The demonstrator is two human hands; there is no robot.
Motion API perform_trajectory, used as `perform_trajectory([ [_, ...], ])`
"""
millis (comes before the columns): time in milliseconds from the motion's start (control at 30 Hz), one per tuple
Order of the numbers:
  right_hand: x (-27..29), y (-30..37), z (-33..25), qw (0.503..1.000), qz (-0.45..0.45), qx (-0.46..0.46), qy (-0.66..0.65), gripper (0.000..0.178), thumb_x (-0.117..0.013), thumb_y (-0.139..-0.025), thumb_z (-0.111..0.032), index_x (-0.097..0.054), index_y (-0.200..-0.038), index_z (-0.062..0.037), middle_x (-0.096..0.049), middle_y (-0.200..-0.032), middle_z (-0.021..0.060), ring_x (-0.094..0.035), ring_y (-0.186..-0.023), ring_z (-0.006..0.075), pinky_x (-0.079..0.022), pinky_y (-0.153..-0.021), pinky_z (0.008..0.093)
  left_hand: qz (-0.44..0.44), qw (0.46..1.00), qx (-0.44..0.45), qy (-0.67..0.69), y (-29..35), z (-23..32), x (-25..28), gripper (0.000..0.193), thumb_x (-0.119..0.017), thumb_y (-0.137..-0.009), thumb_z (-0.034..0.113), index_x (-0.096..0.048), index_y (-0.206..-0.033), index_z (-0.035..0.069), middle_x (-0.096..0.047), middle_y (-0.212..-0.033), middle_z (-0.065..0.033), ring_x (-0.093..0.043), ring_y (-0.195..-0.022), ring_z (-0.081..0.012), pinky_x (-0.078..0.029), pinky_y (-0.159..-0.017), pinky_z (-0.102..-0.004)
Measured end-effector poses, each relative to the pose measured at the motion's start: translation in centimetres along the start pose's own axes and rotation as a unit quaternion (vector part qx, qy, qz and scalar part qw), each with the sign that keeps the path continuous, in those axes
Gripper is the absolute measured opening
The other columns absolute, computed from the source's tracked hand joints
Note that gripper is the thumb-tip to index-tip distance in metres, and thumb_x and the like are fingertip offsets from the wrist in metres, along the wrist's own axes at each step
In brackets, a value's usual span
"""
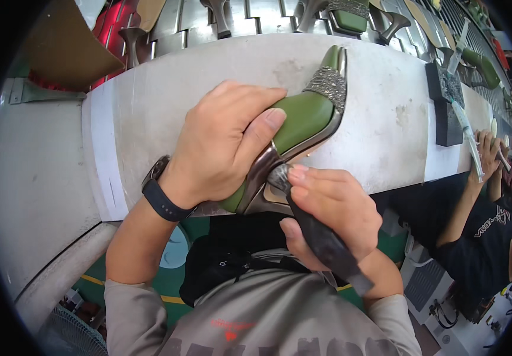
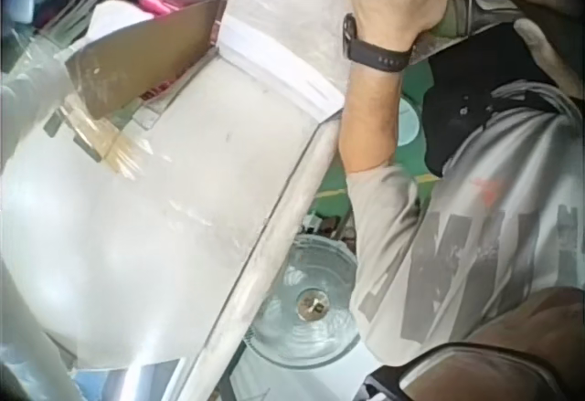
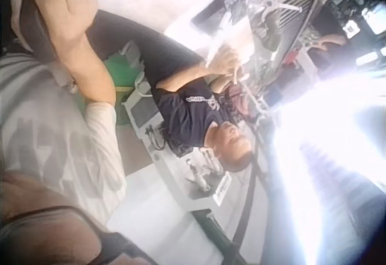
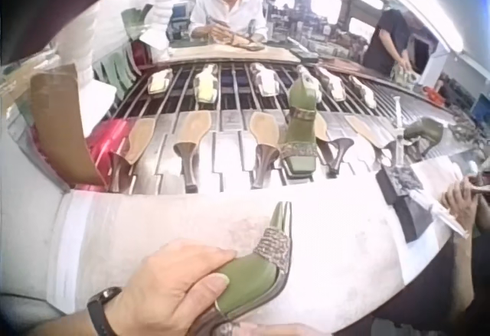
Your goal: The person assembles high-heeled shoes by picking up lasted shoe uppers and soles from a conveyor line, pressing the soles onto the uppers by hand, applying glue with a syringe, and hammering the edges.
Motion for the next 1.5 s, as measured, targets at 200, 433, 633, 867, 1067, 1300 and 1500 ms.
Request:
perform_trajectory([
  [200, 2.2, -1.5, 1.4, 0.989, -0.039, -0.112, -0.083, 0.035, -0.085, -0.080, -0.004, -0.074, -0.113, 0.0031, -0.077, -0.106, 0.0180, -0.078, -0.096, 0.0302, -0.062, -0.086, 0.0361, -0.058, 0.998, 0.014, -0.017, -0.3, -0.3, -0.3, 0.044, -0.064, -0.101, 0.022, -0.064, -0.135, -0.006, -0.070, -0.123, -0.0238, -0.066, -0.108, -0.0384, -0.051, -0.096, -0.0450],
  [433, 11.9, -1.9, 2.2, 0.943, 0.228, -0.209, -0.124, 0.046, -0.074, -0.093, -0.036, -0.064, -0.115, 0.0042, -0.073, -0.120, 0.0258, -0.073, -0.106, 0.0300, -0.056, -0.101, 0.0415, -0.047, 0.997, 0.012, -0.058, -4.4, 3.0, -2.8, 0.098, -0.086, -0.078, 0.035, -0.042, -0.154, -0.009, -0.063, -0.130, -0.0297, -0.064, -0.113, -0.0451, -0.050, -0.102, -0.0474],
  [633, 7.2, -4.6, 6.9, 0.907, 0.011, -0.369, -0.204, 0.030, -0.073, -0.087, -0.010, -0.064, -0.108, 0.0084, -0.076, -0.113, 0.0271, -0.074, -0.105, 0.0276, -0.056, -0.101, 0.0398, -0.124, 0.989, 0.081, -0.019, -4.8, 2.4, -3.7, 0.101, -0.087, -0.069, 0.020, -0.041, -0.154, -0.010, -0.065, -0.118, -0.0280, -0.065, -0.106, -0.0455, -0.053, -0.095, -0.0464],
  [867, 7.4, -7.0, 9.2, 0.875, -0.052, -0.429, -0.220, 0.028, -0.075, -0.084, -0.012, -0.067, -0.103, 0.0072, -0.077, -0.105, 0.0261, -0.076, -0.101, 0.0280, -0.058, -0.096, 0.0371, -0.119, 0.990, 0.070, -0.005, -5.1, 2.3, -3.2, 0.102, -0.086, -0.068, 0.017, -0.039, -0.155, -0.010, -0.065, -0.112, -0.0250, -0.066, -0.100, -0.0439, -0.054, -0.089, -0.0466],
  [1067, 7.6, -9.8, 10.6, 0.898, -0.097, -0.370, -0.218, 0.027, -0.077, -0.085, -0.012, -0.071, -0.104, 0.0066, -0.079, -0.102, 0.0198, -0.075, -0.098, 0.0229, -0.058, -0.093, 0.0347, -0.129, 0.987, 0.091, -0.021, -4.9, 2.3, -3.0, 0.099, -0.085, -0.070, 0.018, -0.040, -0.154, -0.010, -0.066, -0.115, -0.0254, -0.067, -0.102, -0.0440, -0.054, -0.092, -0.0472],
  [1300, 6.2, -8.4, 18.3, 0.883, 0.078, -0.385, -0.255, 0.017, -0.079, -0.093, -0.015, -0.076, -0.102, -0.0012, -0.076, -0.099, 0.0042, -0.071, -0.090, 0.0132, -0.057, -0.085, 0.0280, -0.110, 0.988, 0.063, 0.086, -5.4, 1.8, -2.0, 0.084, -0.080, -0.080, 0.027, -0.048, -0.151, -0.004, -0.068, -0.110, -0.0282, -0.070, -0.099, -0.0444, -0.056, -0.089, -0.0442],
  [1500, 9.4, -1.3, 14.9, 0.883, 0.147, -0.379, -0.234, 0.017, -0.070, -0.097, -0.011, -0.072, -0.109, 0.0021, -0.077, -0.109, 0.0157, -0.073, -0.105, 0.0219, -0.060, -0.096, 0.0350, 0.195, 0.925, -0.081, 0.317, -4.9, 8.3, 5.4, 0.108, -0.090, -0.077, 0.023, -0.029, -0.163, -0.003, -0.055, -0.149, -0.0186, -0.061, -0.125, -0.0231, -0.048, -0.107, -0.0352],
])
Point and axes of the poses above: each hand's wrist, its own y-axis away from the middle knuckle, its own x-axis out of the back of the hand, z = x × y, the point moved 6 cm from there along -y, towards the middle knuckle
